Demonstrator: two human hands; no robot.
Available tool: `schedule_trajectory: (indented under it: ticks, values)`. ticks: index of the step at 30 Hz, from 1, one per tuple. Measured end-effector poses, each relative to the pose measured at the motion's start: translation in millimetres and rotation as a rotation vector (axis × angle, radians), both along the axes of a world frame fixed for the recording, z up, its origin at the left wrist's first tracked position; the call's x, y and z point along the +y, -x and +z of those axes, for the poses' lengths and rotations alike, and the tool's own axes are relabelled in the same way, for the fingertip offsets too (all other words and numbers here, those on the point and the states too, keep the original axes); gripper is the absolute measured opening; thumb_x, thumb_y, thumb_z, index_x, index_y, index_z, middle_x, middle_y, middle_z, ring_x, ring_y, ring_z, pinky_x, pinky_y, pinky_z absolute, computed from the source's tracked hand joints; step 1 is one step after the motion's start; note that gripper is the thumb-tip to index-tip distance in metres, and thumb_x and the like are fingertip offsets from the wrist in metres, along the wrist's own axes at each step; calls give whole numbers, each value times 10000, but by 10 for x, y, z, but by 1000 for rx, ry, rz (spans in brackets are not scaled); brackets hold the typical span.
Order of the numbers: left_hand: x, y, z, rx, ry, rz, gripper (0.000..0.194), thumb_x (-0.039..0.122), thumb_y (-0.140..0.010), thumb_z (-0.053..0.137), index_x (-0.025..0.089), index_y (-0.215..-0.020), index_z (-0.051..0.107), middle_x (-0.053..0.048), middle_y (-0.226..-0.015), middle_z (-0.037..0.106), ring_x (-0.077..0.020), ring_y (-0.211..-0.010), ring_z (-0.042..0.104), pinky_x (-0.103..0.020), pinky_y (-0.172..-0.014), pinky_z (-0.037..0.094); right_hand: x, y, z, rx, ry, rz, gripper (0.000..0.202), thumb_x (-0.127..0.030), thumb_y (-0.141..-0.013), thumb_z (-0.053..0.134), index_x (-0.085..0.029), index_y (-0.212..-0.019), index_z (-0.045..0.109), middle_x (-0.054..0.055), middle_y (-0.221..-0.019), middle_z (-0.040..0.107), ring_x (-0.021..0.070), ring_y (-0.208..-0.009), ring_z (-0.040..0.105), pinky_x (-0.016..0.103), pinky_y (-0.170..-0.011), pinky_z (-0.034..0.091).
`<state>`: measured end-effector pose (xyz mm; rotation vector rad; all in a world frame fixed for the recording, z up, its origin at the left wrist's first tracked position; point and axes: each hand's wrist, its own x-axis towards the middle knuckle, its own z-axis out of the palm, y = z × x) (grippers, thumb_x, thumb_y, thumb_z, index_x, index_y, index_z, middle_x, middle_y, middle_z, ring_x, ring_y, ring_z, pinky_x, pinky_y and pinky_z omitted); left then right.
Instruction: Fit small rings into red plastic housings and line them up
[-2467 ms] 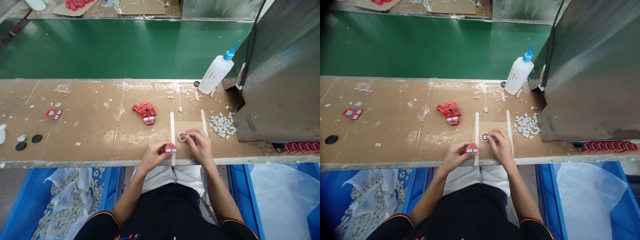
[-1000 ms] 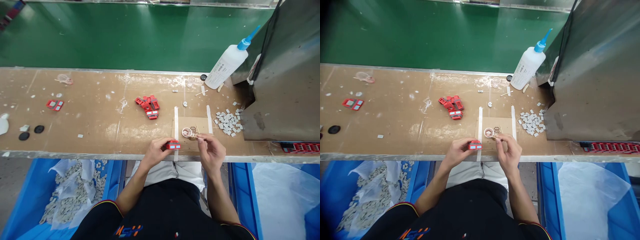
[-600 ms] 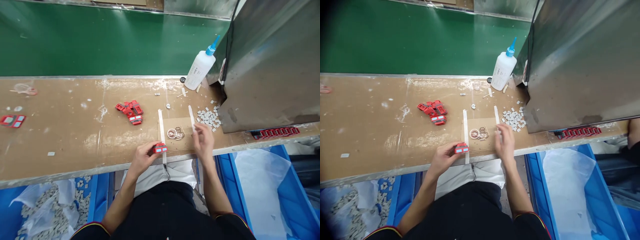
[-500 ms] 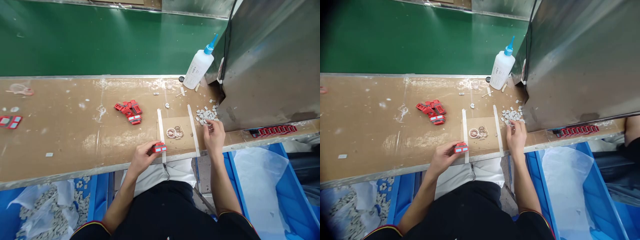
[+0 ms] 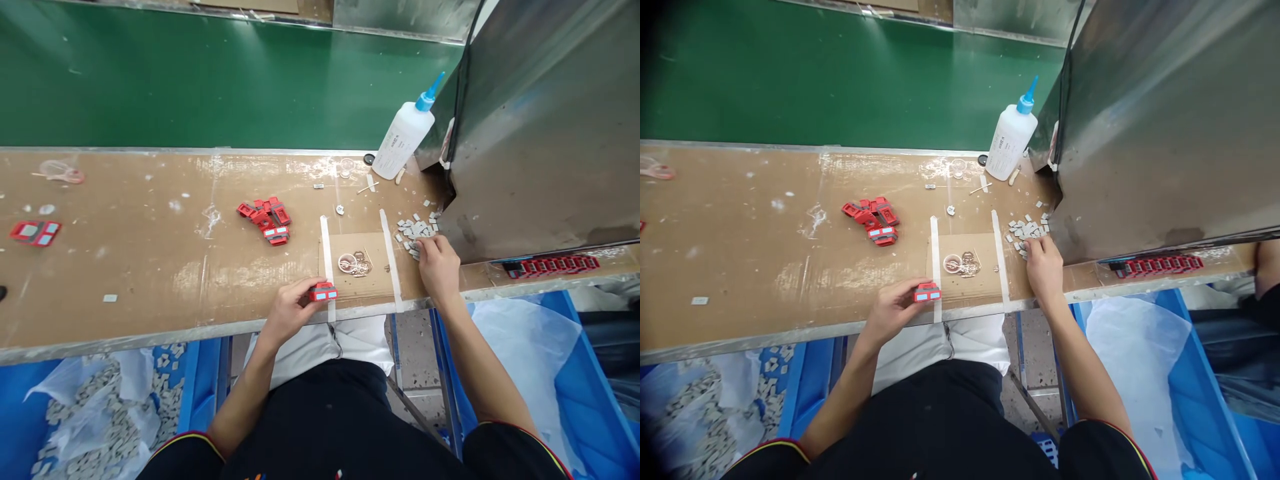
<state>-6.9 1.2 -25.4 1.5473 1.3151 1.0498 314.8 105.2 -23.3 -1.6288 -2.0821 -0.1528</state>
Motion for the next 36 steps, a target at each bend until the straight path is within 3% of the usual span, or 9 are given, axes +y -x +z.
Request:
schedule_trajectory:
  ticks: [4,8,12,17,21,25,30,36]
  values:
    - [-6,7,-1,6,5,-1,303,278,-853,747,193,-1143,761,-103,-1058,803,-211,-864,766,-285,-744,636,-250,24,23,62,27,127,306,-339,-1042,463,-222,-921,718,76,-872,707,211,-757,649,314,-685,492]
    - [-11,14,-8,-4,3,-3,315,292,-843,758,191,-1142,763,-108,-1082,799,-222,-897,767,-292,-758,636,-442,104,76,1,64,220,262,-289,-1033,482,-220,-899,697,58,-832,681,198,-702,617,306,-641,463]
    - [-4,19,7,13,-2,-28,324,292,-853,748,189,-1161,757,-112,-1097,797,-222,-910,765,-292,-751,634,-400,176,108,-110,82,201,241,-177,-975,501,-211,-799,663,64,-803,618,201,-704,575,302,-650,453]
    - [-3,37,30,35,-71,-81,362,269,-890,710,193,-1244,725,-104,-1088,796,-217,-941,757,-306,-808,617,-318,170,129,-189,149,237,280,-86,-946,453,-194,-816,676,81,-777,626,225,-715,585,323,-679,458]
    - [-28,55,2,-19,-81,-125,372,228,-909,666,192,-1277,706,-87,-1024,797,-190,-873,747,-291,-789,597,-439,198,336,14,172,252,219,-193,-983,511,-204,-881,705,73,-806,663,219,-714,618,326,-652,474]
    - [-56,50,2,-184,58,-156,373,232,-894,680,156,-1259,676,-99,-1020,787,-180,-860,745,-263,-749,588,-719,587,538,442,341,376,123,-227,-982,596,-221,-943,712,44,-882,716,190,-787,673,298,-688,535]
    - [-62,38,32,-249,128,-178,227,244,-870,716,154,-1077,688,-76,-968,769,-152,-799,723,-226,-695,552,-900,1140,456,718,530,451,98,-221,-966,628,-215,-977,724,40,-894,743,172,-776,690,278,-682,561]
    - [-67,60,-7,-133,76,-194,181,223,-865,706,165,-1036,713,-54,-913,751,-145,-766,684,-240,-703,536,-824,1230,381,670,578,506,133,-211,-981,594,-214,-909,706,37,-853,716,178,-776,674,285,-693,542]
